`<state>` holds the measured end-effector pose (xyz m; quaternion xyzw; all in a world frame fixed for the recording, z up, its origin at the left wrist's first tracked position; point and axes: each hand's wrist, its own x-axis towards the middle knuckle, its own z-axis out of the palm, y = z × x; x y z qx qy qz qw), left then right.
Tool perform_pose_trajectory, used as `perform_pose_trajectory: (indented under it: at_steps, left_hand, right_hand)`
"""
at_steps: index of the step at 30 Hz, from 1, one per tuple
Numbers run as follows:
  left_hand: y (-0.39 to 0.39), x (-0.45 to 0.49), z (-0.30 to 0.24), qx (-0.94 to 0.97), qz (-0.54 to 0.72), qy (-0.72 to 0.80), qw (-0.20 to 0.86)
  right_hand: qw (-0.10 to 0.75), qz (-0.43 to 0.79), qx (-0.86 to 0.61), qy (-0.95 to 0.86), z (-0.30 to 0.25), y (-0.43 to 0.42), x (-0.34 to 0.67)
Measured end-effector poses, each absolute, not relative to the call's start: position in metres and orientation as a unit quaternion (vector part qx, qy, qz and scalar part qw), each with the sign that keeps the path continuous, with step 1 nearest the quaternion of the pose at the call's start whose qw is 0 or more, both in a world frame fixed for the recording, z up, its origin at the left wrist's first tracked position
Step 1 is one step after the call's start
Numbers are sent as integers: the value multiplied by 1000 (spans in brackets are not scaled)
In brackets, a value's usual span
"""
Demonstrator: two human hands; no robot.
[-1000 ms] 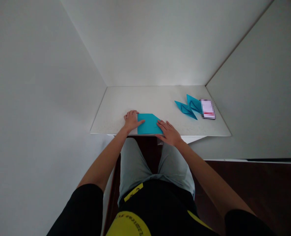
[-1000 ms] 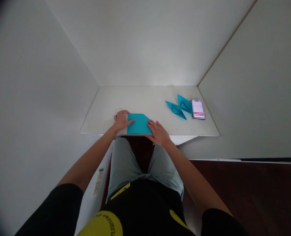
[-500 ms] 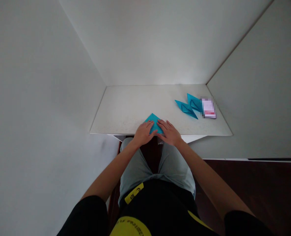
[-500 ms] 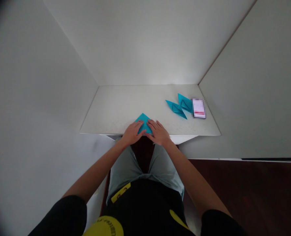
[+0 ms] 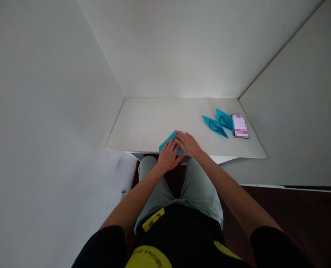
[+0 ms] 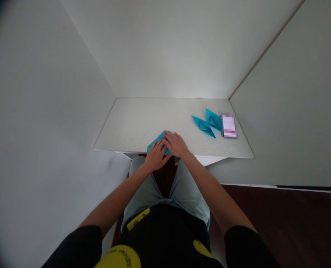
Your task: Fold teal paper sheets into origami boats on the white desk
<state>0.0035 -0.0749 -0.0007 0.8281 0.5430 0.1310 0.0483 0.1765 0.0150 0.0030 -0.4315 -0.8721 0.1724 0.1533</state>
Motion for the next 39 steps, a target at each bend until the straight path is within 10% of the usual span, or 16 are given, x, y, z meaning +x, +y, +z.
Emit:
perform_pose_trajectory:
  at_steps: [30, 39]
  left_hand:
    - [-54, -10, 5, 819, 121, 556, 74]
    - [-78, -45, 8, 830, 119, 541, 64]
  right_hand:
    - [134, 103, -436, -884, -3, 22, 169]
    - [252, 144, -459, -840, 7, 18, 189]
